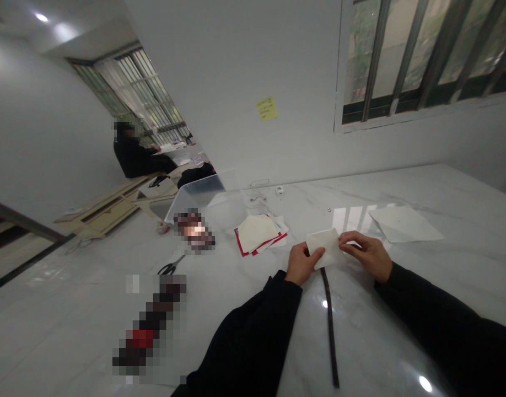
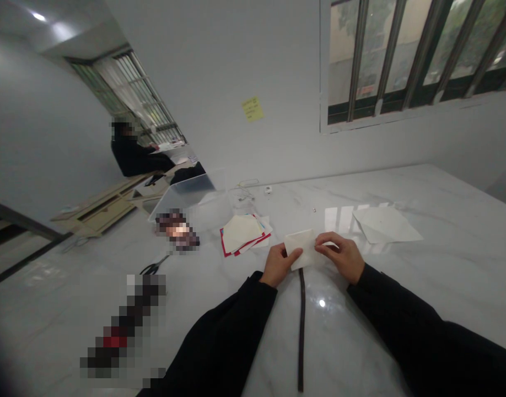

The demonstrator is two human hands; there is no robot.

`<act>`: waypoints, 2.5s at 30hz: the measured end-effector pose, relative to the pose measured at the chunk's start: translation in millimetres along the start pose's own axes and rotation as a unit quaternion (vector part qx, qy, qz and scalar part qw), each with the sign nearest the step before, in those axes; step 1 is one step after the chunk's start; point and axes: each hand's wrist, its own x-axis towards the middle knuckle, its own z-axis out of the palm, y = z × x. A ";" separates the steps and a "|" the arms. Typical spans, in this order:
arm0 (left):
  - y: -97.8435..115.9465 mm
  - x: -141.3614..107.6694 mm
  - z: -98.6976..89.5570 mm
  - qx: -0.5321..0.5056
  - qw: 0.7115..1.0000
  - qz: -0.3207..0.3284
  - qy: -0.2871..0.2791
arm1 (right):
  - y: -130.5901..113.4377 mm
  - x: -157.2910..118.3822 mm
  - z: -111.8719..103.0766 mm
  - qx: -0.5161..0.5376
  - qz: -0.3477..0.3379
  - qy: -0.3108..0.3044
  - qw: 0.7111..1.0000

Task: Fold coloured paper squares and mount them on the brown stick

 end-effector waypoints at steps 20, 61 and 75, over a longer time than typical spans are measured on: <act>6.5 1.4 1.5 0.005 0.999 0.005 -0.044 | 0.3 -2.5 11.9 -0.046 0.002 -0.068 0.997; 5.0 -9.7 7.2 0.042 0.997 0.038 -0.047 | 6.3 -9.5 13.4 -0.083 0.061 -0.037 0.994; 4.4 -9.1 9.4 0.009 0.999 0.031 -0.043 | 6.9 -6.3 11.0 0.048 0.110 -0.085 0.989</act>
